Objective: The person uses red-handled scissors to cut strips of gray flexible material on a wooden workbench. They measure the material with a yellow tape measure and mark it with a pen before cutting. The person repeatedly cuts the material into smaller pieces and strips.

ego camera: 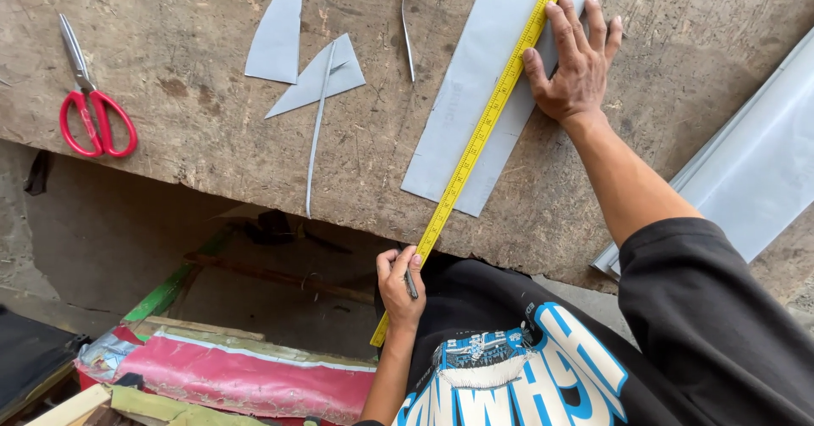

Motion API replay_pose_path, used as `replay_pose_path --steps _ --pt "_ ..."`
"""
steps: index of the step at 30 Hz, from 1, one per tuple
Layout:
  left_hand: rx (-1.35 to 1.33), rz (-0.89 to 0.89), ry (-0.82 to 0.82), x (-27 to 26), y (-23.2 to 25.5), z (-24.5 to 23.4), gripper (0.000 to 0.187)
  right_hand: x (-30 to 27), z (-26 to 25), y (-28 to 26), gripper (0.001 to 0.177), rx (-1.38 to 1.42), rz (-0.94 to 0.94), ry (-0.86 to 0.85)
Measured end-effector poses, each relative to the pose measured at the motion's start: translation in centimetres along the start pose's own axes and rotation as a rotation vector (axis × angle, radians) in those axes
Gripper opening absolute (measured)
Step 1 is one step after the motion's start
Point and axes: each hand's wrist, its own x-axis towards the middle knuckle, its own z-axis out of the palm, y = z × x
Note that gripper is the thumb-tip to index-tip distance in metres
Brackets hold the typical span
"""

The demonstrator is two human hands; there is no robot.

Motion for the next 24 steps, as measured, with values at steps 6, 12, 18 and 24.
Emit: replay_pose_path --steps 6,12,18,24 --pt "0.011 0.001 0.002 0.0 -0.3 0.2 0.029 0.0 -0.3 -0.2 0.07 0.005 -0.008 -0.008" --pt "0.02 0.01 0.006 0.1 0.4 -0.2 0.028 -0.1 -0.2 -0.1 0.075 -0.001 -0.029 -0.016" --pt "0.011 0.007 -0.001 0.2 0.6 -0.3 0.029 -0.1 0.0 0.2 0.075 -0.035 -0.023 -0.031" --pt "0.009 0.004 -0.007 0.1 0.2 -0.2 0.029 -0.1 -0.1 0.1 0.076 -0.029 -0.016 -0.04"
